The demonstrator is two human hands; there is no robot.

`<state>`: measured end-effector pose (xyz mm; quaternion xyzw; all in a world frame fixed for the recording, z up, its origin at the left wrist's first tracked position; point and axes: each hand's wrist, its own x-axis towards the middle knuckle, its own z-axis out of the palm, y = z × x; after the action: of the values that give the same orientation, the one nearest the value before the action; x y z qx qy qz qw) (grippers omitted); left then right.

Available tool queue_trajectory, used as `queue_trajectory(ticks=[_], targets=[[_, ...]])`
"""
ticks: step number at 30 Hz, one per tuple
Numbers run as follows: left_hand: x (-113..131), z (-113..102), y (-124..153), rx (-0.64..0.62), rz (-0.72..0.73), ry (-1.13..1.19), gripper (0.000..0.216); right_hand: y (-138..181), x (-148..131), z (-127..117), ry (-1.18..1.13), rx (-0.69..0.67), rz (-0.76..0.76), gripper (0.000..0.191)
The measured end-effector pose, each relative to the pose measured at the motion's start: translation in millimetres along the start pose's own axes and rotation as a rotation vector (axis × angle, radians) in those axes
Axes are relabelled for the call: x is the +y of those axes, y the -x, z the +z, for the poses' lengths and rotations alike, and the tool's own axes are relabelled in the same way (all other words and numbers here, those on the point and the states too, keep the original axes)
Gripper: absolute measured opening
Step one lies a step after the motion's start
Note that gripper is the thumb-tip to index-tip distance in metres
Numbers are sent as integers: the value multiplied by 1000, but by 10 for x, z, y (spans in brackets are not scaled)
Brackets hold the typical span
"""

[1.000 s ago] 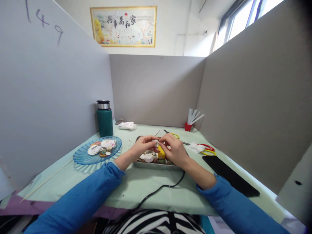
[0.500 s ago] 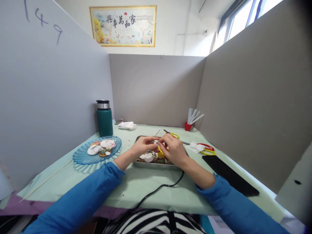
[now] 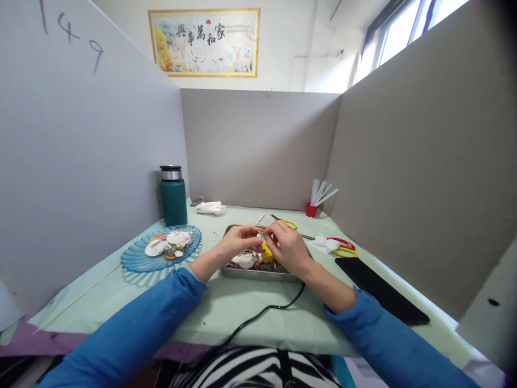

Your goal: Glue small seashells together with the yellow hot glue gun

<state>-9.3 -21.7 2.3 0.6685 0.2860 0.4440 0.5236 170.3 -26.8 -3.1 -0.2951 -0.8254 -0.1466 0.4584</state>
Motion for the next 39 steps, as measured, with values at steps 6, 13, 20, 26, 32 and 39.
queue_trajectory(ticks=[6,13,20,26,32,39], targets=[[21,16,12,51,-24,59,41,4,15,-4,-36,22,60,7],[22,15,6,49,5,22,37,-3,6,-6,-8,-19,-18,9],[17,-3,9,69,14,-7,38,-7,6,-4,16,-29,-48,13],[8,-13,11,82,27,-14,38,-23,-13,-8,31,-33,-57,15],[-17,-33,-16,79,22,-31,39,-16,-5,0,53,-28,-73,16],[-22,-28,-21,85,15,-45,39,-9,-4,18,65,-43,-67,16]])
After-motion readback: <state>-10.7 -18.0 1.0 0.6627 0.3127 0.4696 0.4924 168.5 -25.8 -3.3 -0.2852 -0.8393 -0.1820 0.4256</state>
